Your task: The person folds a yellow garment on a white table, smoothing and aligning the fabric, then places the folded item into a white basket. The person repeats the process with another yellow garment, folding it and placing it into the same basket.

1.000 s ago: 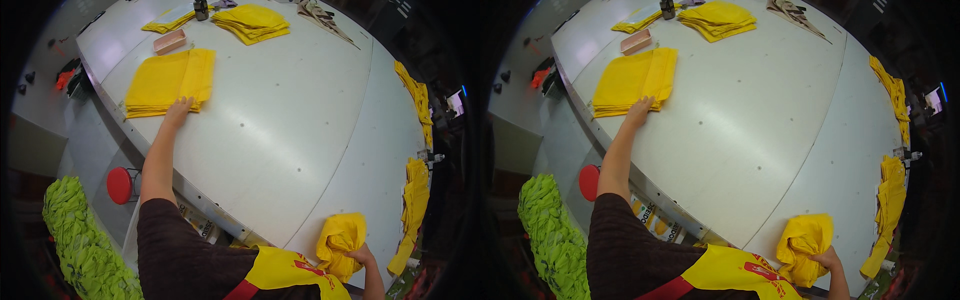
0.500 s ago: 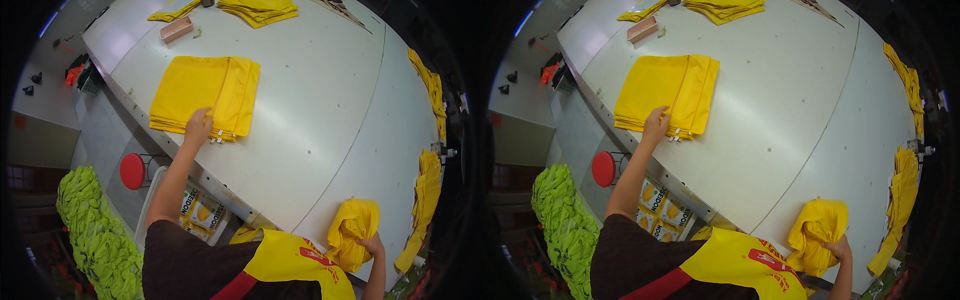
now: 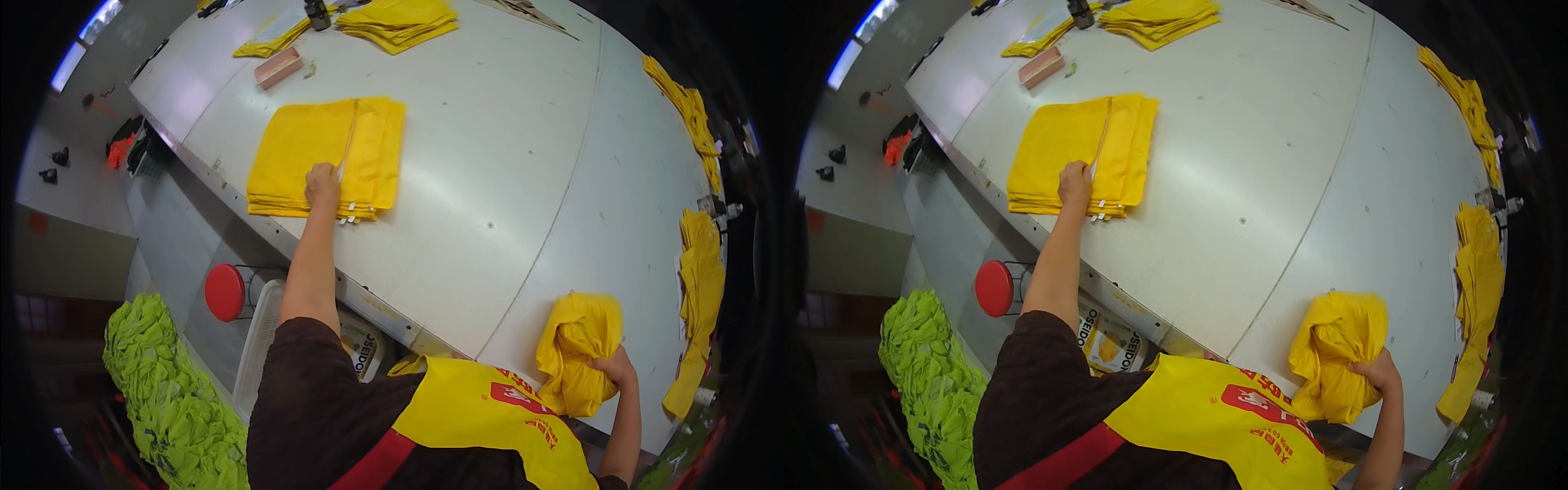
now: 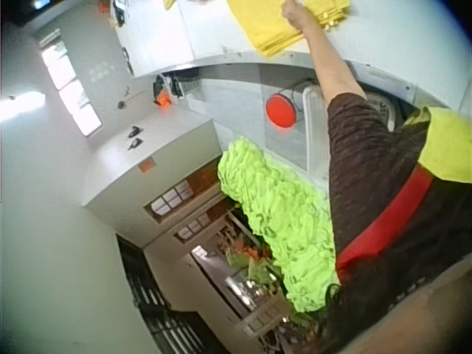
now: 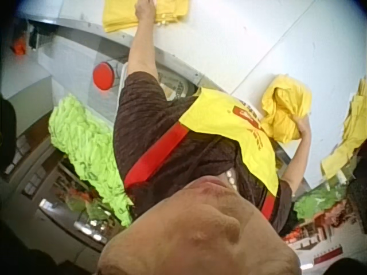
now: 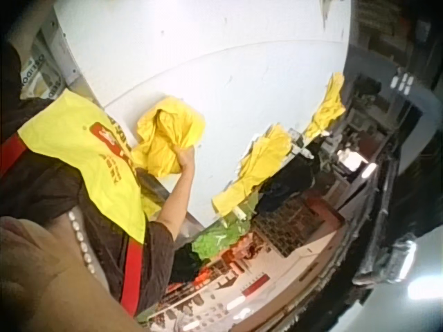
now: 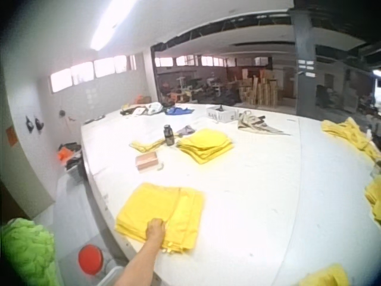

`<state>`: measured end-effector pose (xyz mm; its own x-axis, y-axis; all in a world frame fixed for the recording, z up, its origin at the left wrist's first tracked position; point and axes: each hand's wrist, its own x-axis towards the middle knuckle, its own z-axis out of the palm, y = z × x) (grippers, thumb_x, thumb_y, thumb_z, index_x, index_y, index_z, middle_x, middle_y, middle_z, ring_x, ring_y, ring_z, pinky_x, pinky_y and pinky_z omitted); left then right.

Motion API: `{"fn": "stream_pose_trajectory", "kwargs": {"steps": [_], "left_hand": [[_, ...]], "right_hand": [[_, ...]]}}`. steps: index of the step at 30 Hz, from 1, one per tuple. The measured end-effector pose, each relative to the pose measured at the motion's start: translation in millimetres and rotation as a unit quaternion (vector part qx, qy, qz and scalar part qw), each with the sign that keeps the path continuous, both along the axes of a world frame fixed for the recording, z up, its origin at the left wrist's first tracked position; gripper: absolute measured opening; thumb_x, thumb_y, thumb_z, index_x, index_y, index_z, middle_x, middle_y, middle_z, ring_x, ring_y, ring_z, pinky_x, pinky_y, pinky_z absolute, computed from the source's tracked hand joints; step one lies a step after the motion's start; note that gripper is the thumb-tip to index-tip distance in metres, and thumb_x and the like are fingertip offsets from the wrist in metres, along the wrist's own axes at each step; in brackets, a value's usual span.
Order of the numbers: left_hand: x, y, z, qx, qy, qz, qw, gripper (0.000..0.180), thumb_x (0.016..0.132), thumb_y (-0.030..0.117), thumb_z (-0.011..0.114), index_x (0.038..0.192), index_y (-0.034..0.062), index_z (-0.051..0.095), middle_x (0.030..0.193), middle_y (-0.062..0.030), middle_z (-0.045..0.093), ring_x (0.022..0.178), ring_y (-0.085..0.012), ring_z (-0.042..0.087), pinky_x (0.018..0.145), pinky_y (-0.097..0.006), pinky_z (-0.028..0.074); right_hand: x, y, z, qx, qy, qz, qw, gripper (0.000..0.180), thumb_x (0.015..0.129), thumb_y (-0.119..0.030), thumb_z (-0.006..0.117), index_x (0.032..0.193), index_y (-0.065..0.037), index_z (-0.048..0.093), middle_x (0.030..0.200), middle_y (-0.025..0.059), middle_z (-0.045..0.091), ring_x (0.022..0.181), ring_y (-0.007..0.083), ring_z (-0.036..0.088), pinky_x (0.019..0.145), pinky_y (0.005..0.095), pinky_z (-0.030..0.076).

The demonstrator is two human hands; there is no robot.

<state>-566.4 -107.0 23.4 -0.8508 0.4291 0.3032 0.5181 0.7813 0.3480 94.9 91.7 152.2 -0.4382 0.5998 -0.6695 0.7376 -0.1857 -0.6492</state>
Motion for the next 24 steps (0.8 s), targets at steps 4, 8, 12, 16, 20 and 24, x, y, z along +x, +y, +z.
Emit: {"fn": "stream_pose_trajectory", "kwargs": {"steps": [4, 8, 12, 16, 20, 24], "left_hand": [[9.7, 10.5, 18.7, 0.078, 0.033, 0.026, 0.996, 0.015, 0.088, 0.018, 0.051, 0.091, 0.0053, 0.058, 0.092, -0.0141, 0.060, 0.087, -0.0344, 0.056, 0.075, -0.044, 0.046], [88.9, 28.1, 42.8, 0.157, 0.051, -0.158, 0.973, 0.014, 0.090, 0.015, 0.047, 0.092, 0.0031, 0.055, 0.088, -0.0198, 0.058, 0.084, -0.0365, 0.055, 0.072, -0.044, 0.045], [220.9, 38.6, 19.0, 0.188, -0.029, -0.308, 0.932, 0.016, 0.092, 0.015, 0.046, 0.094, 0.0009, 0.054, 0.087, -0.0213, 0.058, 0.081, -0.0397, 0.056, 0.069, -0.043, 0.045], [353.3, 44.5, 0.3, 0.168, -0.166, -0.384, 0.893, 0.012, 0.088, 0.013, 0.051, 0.092, 0.0032, 0.055, 0.084, -0.0187, 0.058, 0.080, -0.0371, 0.056, 0.069, -0.044, 0.045], [429.0, 48.9, -14.3, 0.112, -0.185, -0.466, 0.858, 0.014, 0.086, 0.018, 0.055, 0.089, 0.0038, 0.055, 0.080, -0.0162, 0.060, 0.076, -0.0346, 0.058, 0.066, -0.043, 0.046], [456.9, 50.6, -1.7, 0.031, -0.153, -0.555, 0.817, 0.019, 0.083, 0.022, 0.059, 0.087, 0.0039, 0.057, 0.075, -0.0136, 0.062, 0.071, -0.0320, 0.060, 0.063, -0.040, 0.048]], "right_hand": [[15.5, -3.0, -5.9, 0.000, -0.001, -0.021, 1.000, 0.062, 0.059, -0.011, 0.074, 0.116, 0.002, 0.051, 0.106, 0.0096, 0.060, 0.094, 0.0228, 0.058, 0.084, 0.0341, 0.047], [39.8, -8.0, -3.9, -0.015, 0.022, -0.049, 0.998, 0.061, 0.062, -0.013, 0.071, 0.117, 0.002, 0.050, 0.110, 0.0093, 0.059, 0.097, 0.0226, 0.057, 0.084, 0.0342, 0.046], [75.1, -5.9, -10.9, 0.018, 0.041, -0.078, 0.996, 0.057, 0.065, -0.013, 0.069, 0.117, 0.002, 0.051, 0.110, 0.0094, 0.059, 0.097, 0.0219, 0.056, 0.084, 0.0334, 0.046], [103.0, -6.1, -9.9, 0.049, 0.059, -0.110, 0.991, 0.054, 0.067, -0.012, 0.069, 0.116, 0.004, 0.052, 0.107, 0.0108, 0.060, 0.095, 0.0216, 0.057, 0.083, 0.0326, 0.046], [125.2, -6.3, -1.5, 0.108, 0.044, -0.082, 0.990, 0.053, 0.067, -0.013, 0.068, 0.115, 0.003, 0.053, 0.106, 0.0110, 0.062, 0.094, 0.0212, 0.058, 0.083, 0.0324, 0.046], [123.1, -9.6, 26.3, 0.203, -0.046, -0.025, 0.978, 0.058, 0.063, -0.018, 0.069, 0.115, 0.001, 0.053, 0.104, 0.0161, 0.063, 0.094, 0.0259, 0.060, 0.082, 0.0318, 0.046]]}}
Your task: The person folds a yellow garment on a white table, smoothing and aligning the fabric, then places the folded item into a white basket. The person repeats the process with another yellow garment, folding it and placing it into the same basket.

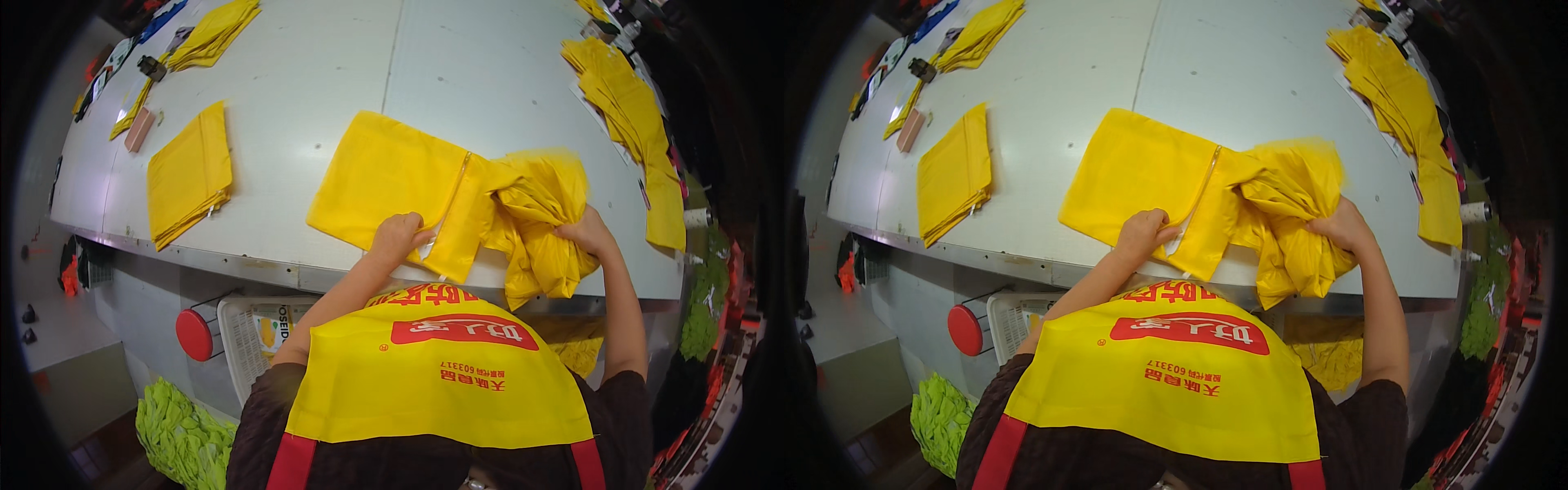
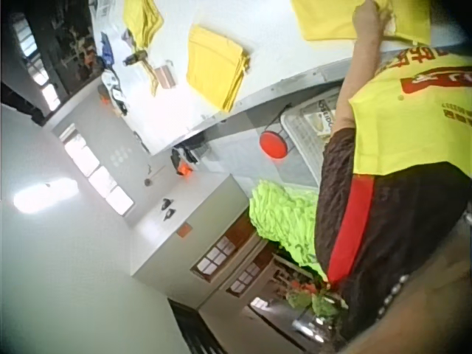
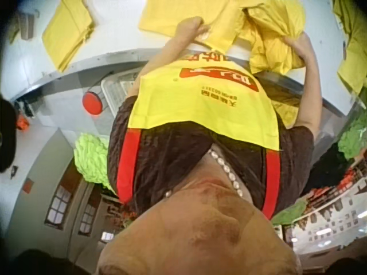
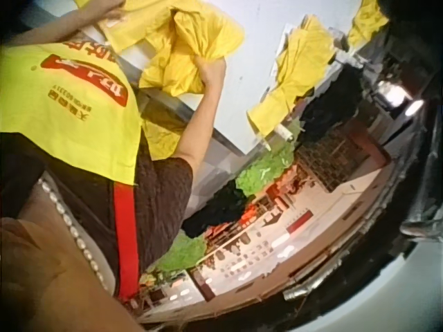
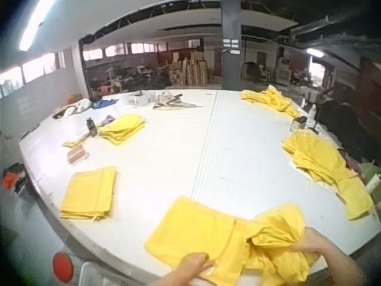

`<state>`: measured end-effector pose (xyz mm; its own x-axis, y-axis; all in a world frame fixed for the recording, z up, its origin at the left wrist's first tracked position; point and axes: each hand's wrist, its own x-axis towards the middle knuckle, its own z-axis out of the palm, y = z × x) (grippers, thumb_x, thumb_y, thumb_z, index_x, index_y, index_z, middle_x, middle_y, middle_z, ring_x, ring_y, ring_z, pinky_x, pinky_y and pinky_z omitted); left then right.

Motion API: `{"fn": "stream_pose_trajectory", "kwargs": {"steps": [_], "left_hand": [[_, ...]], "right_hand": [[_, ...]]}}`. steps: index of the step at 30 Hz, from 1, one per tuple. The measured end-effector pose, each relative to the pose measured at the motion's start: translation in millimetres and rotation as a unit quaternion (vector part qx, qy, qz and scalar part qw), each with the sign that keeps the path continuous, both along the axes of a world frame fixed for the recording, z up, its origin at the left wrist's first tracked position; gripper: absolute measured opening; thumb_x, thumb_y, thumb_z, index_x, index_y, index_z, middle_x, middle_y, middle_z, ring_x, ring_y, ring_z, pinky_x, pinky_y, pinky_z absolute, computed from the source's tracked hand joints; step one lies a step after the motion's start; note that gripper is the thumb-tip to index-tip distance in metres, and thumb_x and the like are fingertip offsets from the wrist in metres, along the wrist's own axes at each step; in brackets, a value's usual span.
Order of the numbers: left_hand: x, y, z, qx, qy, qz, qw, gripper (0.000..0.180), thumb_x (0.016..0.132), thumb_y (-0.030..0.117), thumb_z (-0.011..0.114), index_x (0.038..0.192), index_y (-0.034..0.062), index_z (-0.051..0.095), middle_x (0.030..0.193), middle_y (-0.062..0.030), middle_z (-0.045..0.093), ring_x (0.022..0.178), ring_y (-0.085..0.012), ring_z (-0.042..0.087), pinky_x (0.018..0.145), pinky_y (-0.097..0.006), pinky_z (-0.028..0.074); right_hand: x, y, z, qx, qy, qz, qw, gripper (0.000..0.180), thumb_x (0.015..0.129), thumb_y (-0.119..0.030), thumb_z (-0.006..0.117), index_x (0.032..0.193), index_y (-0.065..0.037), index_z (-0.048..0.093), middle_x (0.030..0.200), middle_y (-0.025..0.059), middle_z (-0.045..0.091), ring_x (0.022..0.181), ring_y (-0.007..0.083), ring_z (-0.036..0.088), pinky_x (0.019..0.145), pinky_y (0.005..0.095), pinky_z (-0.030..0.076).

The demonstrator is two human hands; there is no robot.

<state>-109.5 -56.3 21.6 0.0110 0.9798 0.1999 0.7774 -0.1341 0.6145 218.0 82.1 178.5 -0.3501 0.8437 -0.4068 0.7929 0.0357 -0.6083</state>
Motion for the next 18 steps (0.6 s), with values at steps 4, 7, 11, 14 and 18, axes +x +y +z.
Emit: {"fn": "stream_pose_trajectory", "kwargs": {"steps": [4, 7, 11, 14, 18], "left_hand": [[4.3, 10.0, 3.7, -0.040, 0.055, -0.002, 0.998, 0.019, 0.081, 0.023, 0.061, 0.082, 0.0047, 0.058, 0.072, -0.0138, 0.062, 0.069, -0.0318, 0.061, 0.060, -0.039, 0.048], [10.4, 15.0, 9.6, -0.014, -0.141, 0.087, 0.986, 0.013, 0.085, 0.015, 0.056, 0.081, 0.0029, 0.057, 0.065, -0.0127, 0.057, 0.059, -0.0232, 0.057, 0.055, -0.034, 0.045], [16.0, 16.0, 22.7, 0.018, -0.274, 0.151, 0.950, 0.012, 0.087, 0.011, 0.052, 0.083, 0.0002, 0.055, 0.063, -0.0107, 0.052, 0.056, -0.0173, 0.051, 0.053, -0.030, 0.042], [25.1, 14.8, 30.5, 0.039, -0.327, 0.201, 0.922, 0.013, 0.088, 0.012, 0.052, 0.084, -0.0007, 0.054, 0.065, -0.0094, 0.053, 0.057, -0.0160, 0.049, 0.054, -0.028, 0.041], [33.4, 15.6, 34.0, 0.099, -0.289, 0.227, 0.925, 0.013, 0.088, 0.012, 0.053, 0.086, -0.0011, 0.055, 0.066, -0.0089, 0.055, 0.059, -0.0144, 0.050, 0.055, -0.027, 0.041]], "right_hand": [[-30.6, -5.1, 26.7, 0.033, -0.099, 0.102, 0.989, 0.059, 0.061, -0.025, 0.066, 0.112, 0.002, 0.053, 0.099, 0.0223, 0.062, 0.094, 0.0341, 0.059, 0.079, 0.0355, 0.047], [-51.8, -6.3, 10.3, 0.056, -0.162, 0.238, 0.956, 0.062, 0.061, -0.030, 0.066, 0.112, 0.003, 0.052, 0.097, 0.0240, 0.061, 0.091, 0.0369, 0.059, 0.077, 0.0392, 0.048], [-88.7, -13.8, -3.5, 0.052, -0.204, 0.396, 0.894, 0.057, 0.062, -0.029, 0.065, 0.107, 0.004, 0.052, 0.091, 0.0221, 0.062, 0.087, 0.0375, 0.059, 0.073, 0.0429, 0.048], [-105.5, -8.3, -6.4, 0.041, -0.182, 0.474, 0.860, 0.052, 0.063, -0.028, 0.064, 0.102, 0.005, 0.052, 0.090, 0.0221, 0.061, 0.087, 0.0374, 0.059, 0.072, 0.0430, 0.048], [-114.2, -1.8, -9.8, 0.033, -0.154, 0.523, 0.838, 0.039, 0.064, -0.027, 0.063, 0.090, 0.001, 0.057, 0.083, 0.0206, 0.062, 0.081, 0.0385, 0.059, 0.070, 0.0442, 0.048]]}}
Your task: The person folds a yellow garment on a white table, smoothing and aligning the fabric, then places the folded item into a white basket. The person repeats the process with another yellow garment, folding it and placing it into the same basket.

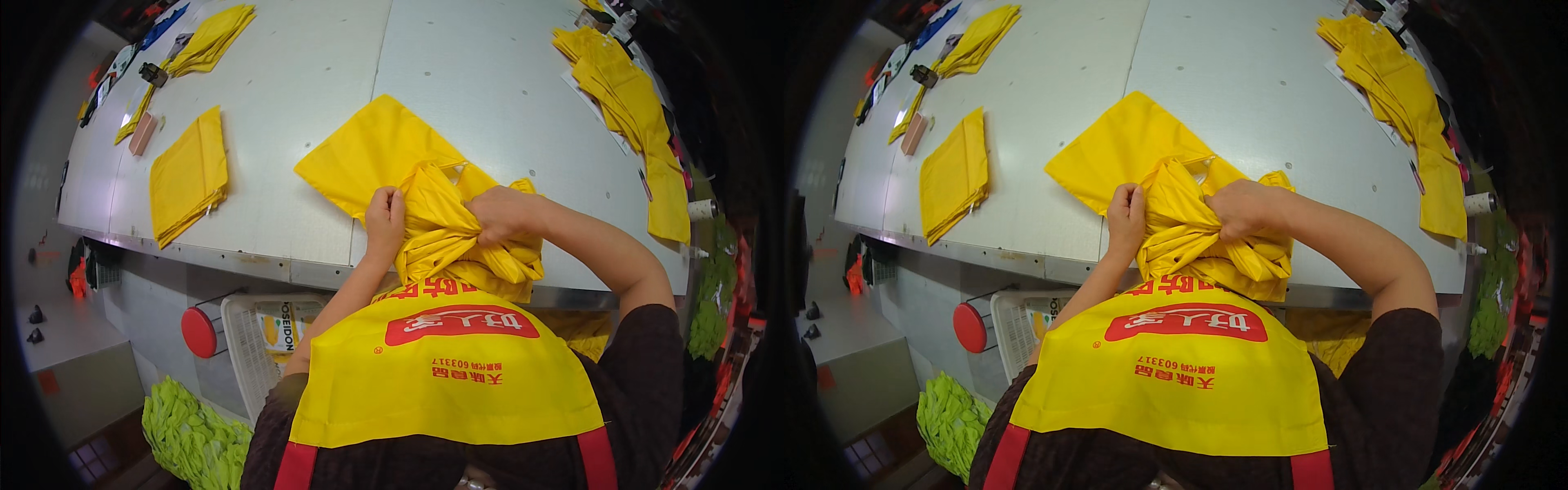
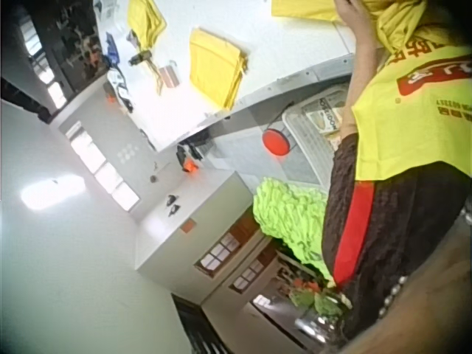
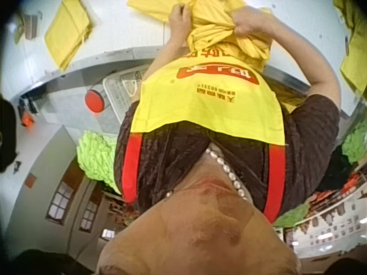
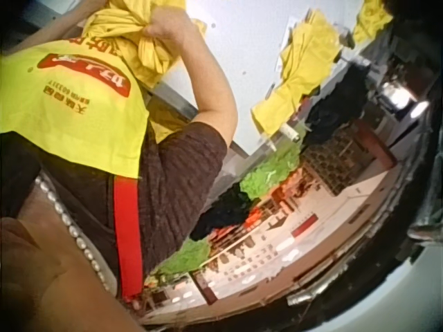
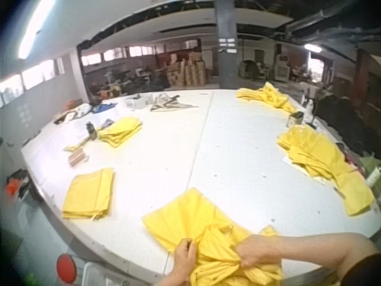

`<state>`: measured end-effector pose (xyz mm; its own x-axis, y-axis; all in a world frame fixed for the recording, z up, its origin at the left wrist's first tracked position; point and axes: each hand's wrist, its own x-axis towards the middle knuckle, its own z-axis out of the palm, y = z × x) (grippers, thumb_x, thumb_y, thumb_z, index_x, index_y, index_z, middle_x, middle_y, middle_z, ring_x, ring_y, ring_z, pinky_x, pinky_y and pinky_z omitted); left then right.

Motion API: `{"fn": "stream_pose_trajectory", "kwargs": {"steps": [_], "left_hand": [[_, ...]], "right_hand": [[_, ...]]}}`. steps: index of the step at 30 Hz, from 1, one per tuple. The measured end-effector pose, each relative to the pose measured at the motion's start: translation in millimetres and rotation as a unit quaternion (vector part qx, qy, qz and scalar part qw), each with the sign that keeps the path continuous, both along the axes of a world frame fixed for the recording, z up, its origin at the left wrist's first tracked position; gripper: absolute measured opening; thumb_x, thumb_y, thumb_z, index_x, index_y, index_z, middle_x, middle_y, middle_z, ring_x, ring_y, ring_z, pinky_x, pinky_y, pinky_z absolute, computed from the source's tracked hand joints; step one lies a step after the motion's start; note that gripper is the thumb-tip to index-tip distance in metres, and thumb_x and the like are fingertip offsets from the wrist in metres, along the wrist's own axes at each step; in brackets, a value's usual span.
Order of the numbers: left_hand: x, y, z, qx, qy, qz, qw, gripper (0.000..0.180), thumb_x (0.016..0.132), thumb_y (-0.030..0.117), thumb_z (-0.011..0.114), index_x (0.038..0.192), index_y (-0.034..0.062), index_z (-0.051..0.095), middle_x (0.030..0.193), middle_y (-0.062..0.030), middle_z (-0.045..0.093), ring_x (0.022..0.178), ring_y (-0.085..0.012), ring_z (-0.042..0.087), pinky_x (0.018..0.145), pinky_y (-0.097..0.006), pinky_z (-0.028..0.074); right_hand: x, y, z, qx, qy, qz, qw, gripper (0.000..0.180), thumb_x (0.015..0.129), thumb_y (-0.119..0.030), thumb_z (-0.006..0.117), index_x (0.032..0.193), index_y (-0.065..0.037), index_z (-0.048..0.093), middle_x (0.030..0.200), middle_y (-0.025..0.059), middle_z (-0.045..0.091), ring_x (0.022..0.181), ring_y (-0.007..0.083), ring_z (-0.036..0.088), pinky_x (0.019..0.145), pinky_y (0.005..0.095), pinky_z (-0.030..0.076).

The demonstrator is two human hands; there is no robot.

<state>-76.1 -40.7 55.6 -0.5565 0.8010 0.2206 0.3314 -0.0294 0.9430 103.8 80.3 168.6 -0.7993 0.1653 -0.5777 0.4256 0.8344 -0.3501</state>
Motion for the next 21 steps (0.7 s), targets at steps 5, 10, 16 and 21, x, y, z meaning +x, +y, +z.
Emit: {"fn": "stream_pose_trajectory", "kwargs": {"steps": [5, 10, 16, 21], "left_hand": [[-4.8, 4.4, 2.9, -0.074, -0.009, -0.016, 0.997, 0.015, 0.087, 0.013, 0.057, 0.087, -0.0016, 0.057, 0.068, -0.0075, 0.056, 0.058, -0.0127, 0.050, 0.054, -0.026, 0.041], [-0.8, 11.2, 1.9, -0.034, -0.122, 0.051, 0.991, 0.013, 0.087, 0.011, 0.057, 0.086, -0.0017, 0.059, 0.066, -0.0035, 0.055, 0.057, -0.0105, 0.048, 0.053, -0.025, 0.040], [12.0, 2.3, 18.6, 0.105, 0.047, -0.043, 0.992, 0.007, 0.085, 0.005, 0.057, 0.088, -0.0015, 0.059, 0.073, -0.0093, 0.057, 0.061, -0.0194, 0.054, 0.056, -0.028, 0.043], [-0.4, -10.5, 31.9, 0.091, 0.166, -0.094, 0.977, 0.006, 0.082, 0.003, 0.059, 0.087, -0.0002, 0.059, 0.075, -0.0133, 0.058, 0.064, -0.0270, 0.057, 0.058, -0.031, 0.045]], "right_hand": [[-0.2, -2.2, -6.8, -0.013, 0.012, 0.040, 0.999, 0.031, 0.065, -0.024, 0.061, 0.082, 0.001, 0.058, 0.079, 0.0205, 0.062, 0.078, 0.0388, 0.059, 0.068, 0.0443, 0.048], [-3.7, -3.8, -9.7, -0.008, -0.005, 0.097, 0.995, 0.026, 0.066, -0.023, 0.060, 0.078, 0.000, 0.060, 0.078, 0.0202, 0.062, 0.078, 0.0387, 0.059, 0.068, 0.0434, 0.048], [-2.7, 3.3, -19.7, -0.027, -0.005, 0.048, 0.998, 0.026, 0.066, -0.023, 0.060, 0.080, -0.002, 0.062, 0.080, 0.0196, 0.063, 0.079, 0.0386, 0.059, 0.069, 0.0430, 0.048], [-1.8, 6.6, -0.6, -0.034, -0.081, -0.080, 0.993, 0.034, 0.067, -0.027, 0.063, 0.091, -0.003, 0.064, 0.086, 0.0186, 0.065, 0.082, 0.0366, 0.060, 0.071, 0.0413, 0.048]]}}
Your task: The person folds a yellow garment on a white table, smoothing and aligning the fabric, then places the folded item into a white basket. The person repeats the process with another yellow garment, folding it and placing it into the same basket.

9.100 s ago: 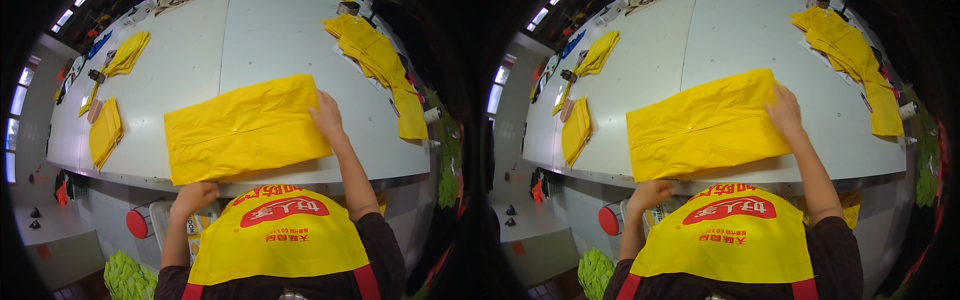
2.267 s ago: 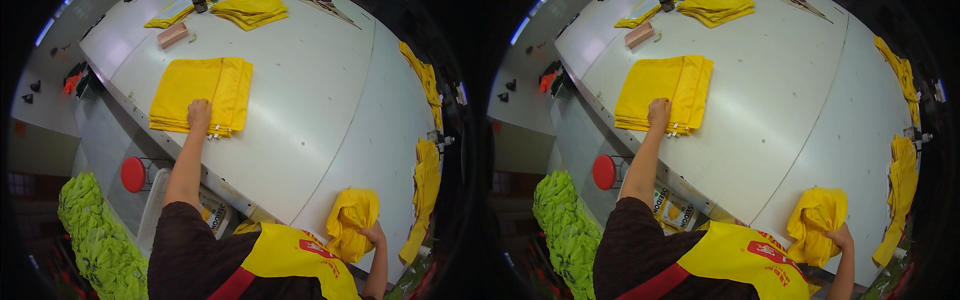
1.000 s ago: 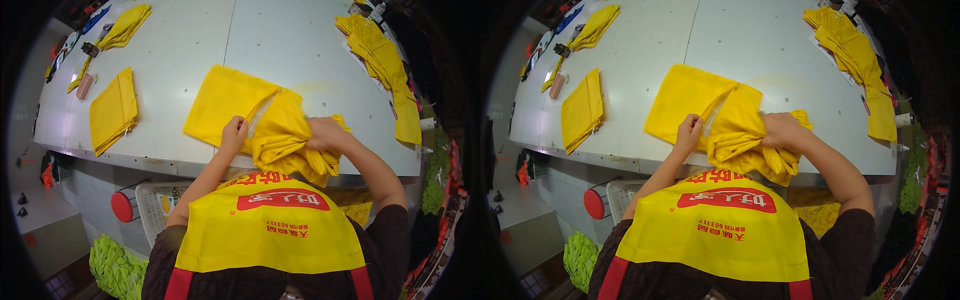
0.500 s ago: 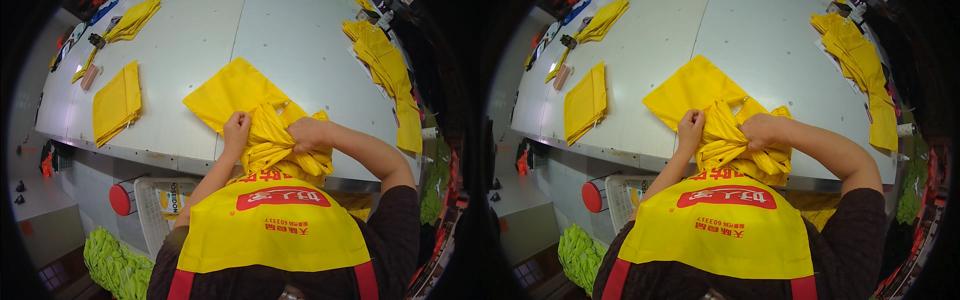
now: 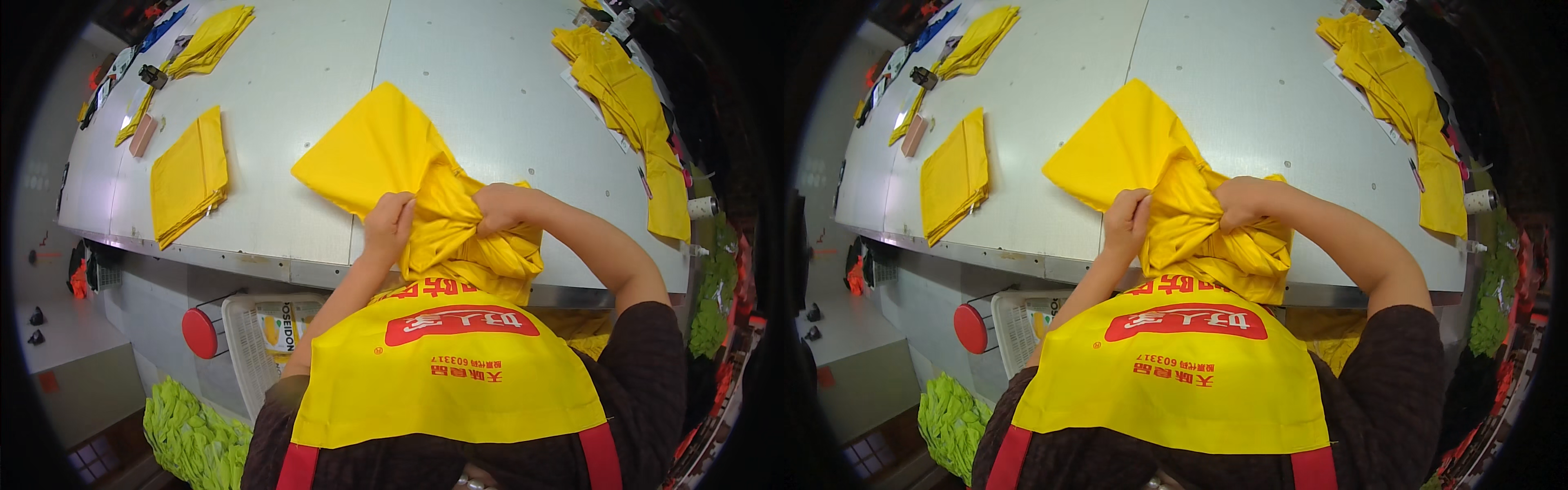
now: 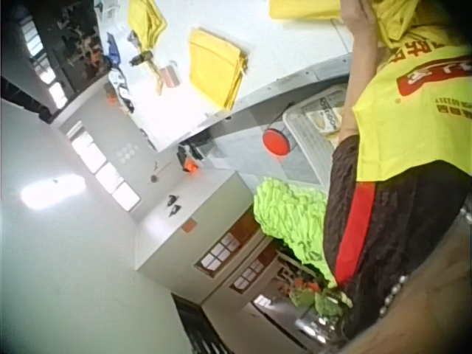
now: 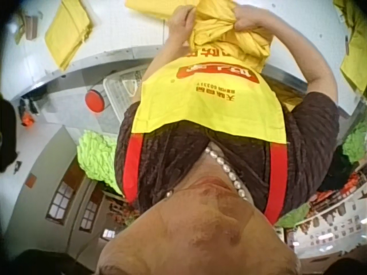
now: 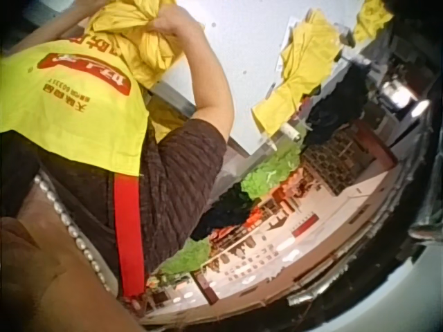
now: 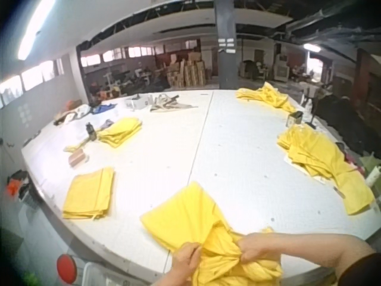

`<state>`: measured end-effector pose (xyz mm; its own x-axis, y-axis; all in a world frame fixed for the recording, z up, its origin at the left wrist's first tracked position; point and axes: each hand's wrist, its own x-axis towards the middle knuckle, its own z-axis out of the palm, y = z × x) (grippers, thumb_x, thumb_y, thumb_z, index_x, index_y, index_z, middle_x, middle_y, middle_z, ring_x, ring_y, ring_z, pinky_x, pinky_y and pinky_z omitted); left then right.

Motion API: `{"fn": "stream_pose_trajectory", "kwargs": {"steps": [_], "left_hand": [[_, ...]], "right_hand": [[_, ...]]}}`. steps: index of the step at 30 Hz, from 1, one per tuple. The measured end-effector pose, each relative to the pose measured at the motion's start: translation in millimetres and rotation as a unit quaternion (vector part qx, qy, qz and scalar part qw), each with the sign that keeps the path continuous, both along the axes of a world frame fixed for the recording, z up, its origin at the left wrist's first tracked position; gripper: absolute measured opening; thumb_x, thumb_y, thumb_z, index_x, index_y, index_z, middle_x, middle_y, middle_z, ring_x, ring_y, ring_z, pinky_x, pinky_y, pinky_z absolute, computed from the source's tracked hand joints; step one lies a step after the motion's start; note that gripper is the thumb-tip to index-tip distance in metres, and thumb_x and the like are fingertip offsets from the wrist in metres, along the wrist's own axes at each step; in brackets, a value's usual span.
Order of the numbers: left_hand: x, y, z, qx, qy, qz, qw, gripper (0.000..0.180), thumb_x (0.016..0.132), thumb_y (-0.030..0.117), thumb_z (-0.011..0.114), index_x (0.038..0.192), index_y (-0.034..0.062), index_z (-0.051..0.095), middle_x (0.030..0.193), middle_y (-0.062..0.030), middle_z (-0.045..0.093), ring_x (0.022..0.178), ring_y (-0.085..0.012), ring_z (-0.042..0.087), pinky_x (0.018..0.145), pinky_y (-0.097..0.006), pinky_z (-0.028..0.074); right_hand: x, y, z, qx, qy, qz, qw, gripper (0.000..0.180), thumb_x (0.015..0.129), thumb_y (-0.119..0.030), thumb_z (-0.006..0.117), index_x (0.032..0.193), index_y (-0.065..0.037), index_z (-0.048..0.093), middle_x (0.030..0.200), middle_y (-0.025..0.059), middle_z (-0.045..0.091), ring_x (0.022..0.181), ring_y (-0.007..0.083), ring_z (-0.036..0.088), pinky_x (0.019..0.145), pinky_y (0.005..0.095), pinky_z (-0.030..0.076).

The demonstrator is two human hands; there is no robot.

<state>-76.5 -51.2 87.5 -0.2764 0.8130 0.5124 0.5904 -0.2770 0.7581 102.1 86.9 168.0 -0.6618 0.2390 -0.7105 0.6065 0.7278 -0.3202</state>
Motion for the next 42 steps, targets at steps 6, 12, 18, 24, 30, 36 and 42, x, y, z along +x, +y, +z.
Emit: {"fn": "stream_pose_trajectory", "kwargs": {"steps": [6, 12, 18, 24, 30, 36, 42], "left_hand": [[-0.9, -2.4, 8.0, -0.029, 0.006, 0.029, 0.999, 0.006, 0.081, 0.003, 0.061, 0.086, 0.0002, 0.059, 0.072, -0.0129, 0.057, 0.061, -0.0243, 0.056, 0.056, -0.031, 0.044], [-1.7, -7.6, 18.4, 0.004, 0.153, -0.045, 0.987, 0.008, 0.078, 0.005, 0.065, 0.084, 0.0045, 0.059, 0.069, -0.0097, 0.056, 0.058, -0.0253, 0.057, 0.051, -0.032, 0.045], [21.9, 11.7, 22.4, 0.029, 0.292, -0.078, 0.953, 0.007, 0.075, 0.009, 0.057, 0.079, 0.0092, 0.052, 0.065, -0.0061, 0.049, 0.057, -0.0216, 0.054, 0.048, -0.031, 0.045], [6.7, -0.6, 31.0, 0.105, 0.246, -0.100, 0.958, 0.023, 0.072, 0.005, 0.063, 0.094, 0.0073, 0.055, 0.080, -0.0087, 0.057, 0.069, -0.0249, 0.058, 0.058, -0.032, 0.046], [-17.9, -42.4, -27.6, -0.094, 0.059, -0.020, 0.994, 0.060, 0.073, 0.005, 0.064, 0.128, 0.0013, 0.040, 0.125, -0.0190, 0.045, 0.114, -0.0340, 0.045, 0.093, -0.038, 0.039], [6.7, 9.4, -7.2, -0.125, -0.080, -0.036, 0.988, 0.061, 0.077, 0.021, 0.067, 0.130, 0.0054, 0.040, 0.126, -0.0180, 0.047, 0.112, -0.0288, 0.051, 0.088, -0.036, 0.044], [11.1, 21.7, -2.1, -0.185, -0.122, -0.079, 0.972, 0.033, 0.080, 0.017, 0.064, 0.108, 0.0027, 0.054, 0.099, -0.0134, 0.061, 0.084, -0.0257, 0.062, 0.071, -0.032, 0.049]], "right_hand": [[8.5, -6.2, -14.3, -0.006, 0.070, -0.020, 0.997, 0.042, 0.065, -0.029, 0.066, 0.097, -0.003, 0.063, 0.090, 0.0199, 0.065, 0.084, 0.0336, 0.061, 0.073, 0.0388, 0.048], [14.2, 20.5, -31.6, -0.063, 0.068, -0.156, 0.983, 0.047, 0.064, -0.028, 0.069, 0.099, 0.001, 0.062, 0.094, 0.0197, 0.065, 0.087, 0.0292, 0.062, 0.076, 0.0351, 0.048], [6.0, 23.5, -36.5, -0.121, 0.126, -0.274, 0.946, 0.046, 0.062, -0.028, 0.072, 0.097, 0.001, 0.064, 0.091, 0.0152, 0.066, 0.082, 0.0262, 0.061, 0.074, 0.0321, 0.047], [15.4, 34.8, -39.9, -0.183, 0.255, -0.351, 0.882, 0.049, 0.064, -0.016, 0.070, 0.108, 0.003, 0.058, 0.101, 0.0125, 0.063, 0.089, 0.0208, 0.059, 0.079, 0.0309, 0.047], [35.9, 39.4, -12.9, -0.399, 0.378, -0.453, 0.702, 0.063, 0.069, -0.003, 0.062, 0.129, -0.002, 0.042, 0.123, 0.0099, 0.053, 0.106, 0.0226, 0.055, 0.092, 0.0340, 0.044], [36.9, 42.3, -29.4, -0.539, 0.400, -0.471, 0.572, 0.060, 0.074, -0.002, 0.059, 0.131, -0.003, 0.039, 0.123, 0.0110, 0.053, 0.109, 0.0245, 0.055, 0.094, 0.0376, 0.044], [38.0, 26.3, -30.1, -0.562, 0.363, -0.534, 0.516, 0.055, 0.077, -0.005, 0.058, 0.129, -0.002, 0.042, 0.120, 0.0126, 0.055, 0.104, 0.0263, 0.058, 0.090, 0.0377, 0.048]]}}
